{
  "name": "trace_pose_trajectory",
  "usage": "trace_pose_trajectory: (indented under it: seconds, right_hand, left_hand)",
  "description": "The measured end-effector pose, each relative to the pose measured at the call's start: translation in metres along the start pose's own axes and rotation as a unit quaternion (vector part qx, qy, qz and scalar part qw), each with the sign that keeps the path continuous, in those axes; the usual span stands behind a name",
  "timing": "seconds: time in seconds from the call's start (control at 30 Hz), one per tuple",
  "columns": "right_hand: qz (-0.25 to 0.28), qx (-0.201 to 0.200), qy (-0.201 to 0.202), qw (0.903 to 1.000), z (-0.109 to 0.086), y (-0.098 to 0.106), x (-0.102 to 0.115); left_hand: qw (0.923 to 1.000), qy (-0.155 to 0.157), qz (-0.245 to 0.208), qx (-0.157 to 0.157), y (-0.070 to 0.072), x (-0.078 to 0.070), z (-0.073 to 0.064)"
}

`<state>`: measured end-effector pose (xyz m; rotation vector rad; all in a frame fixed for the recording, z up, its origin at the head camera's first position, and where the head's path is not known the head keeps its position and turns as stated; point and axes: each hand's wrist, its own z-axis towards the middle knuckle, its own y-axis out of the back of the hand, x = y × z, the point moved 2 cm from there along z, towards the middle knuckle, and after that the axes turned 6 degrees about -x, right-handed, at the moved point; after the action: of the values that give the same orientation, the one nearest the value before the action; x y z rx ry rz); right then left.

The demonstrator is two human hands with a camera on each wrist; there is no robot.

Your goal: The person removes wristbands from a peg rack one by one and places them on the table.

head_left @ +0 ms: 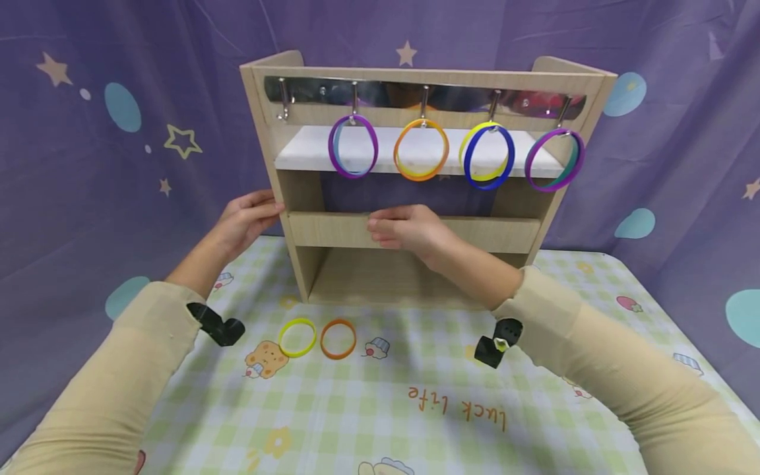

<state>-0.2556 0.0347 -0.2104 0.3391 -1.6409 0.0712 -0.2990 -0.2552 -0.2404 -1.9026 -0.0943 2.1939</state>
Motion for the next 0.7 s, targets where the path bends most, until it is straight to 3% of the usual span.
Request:
trace_pose_trajectory:
  seconds: [0.43, 0.7]
  right_hand:
    - [-0.045, -0.008, 0.045, 0.9979, -0.019, 0.007, 0.027]
    - [-0.014, -0.020, 0.092, 0.9955, -0.029, 0.004, 0.040]
  left_hand:
    - [1.0000, -0.009, -0.002, 0.001, 0.000, 0.000, 0.000]
    - [0.9999, -0.013, -0.006, 0.003, 0.001, 0.002, 0.001]
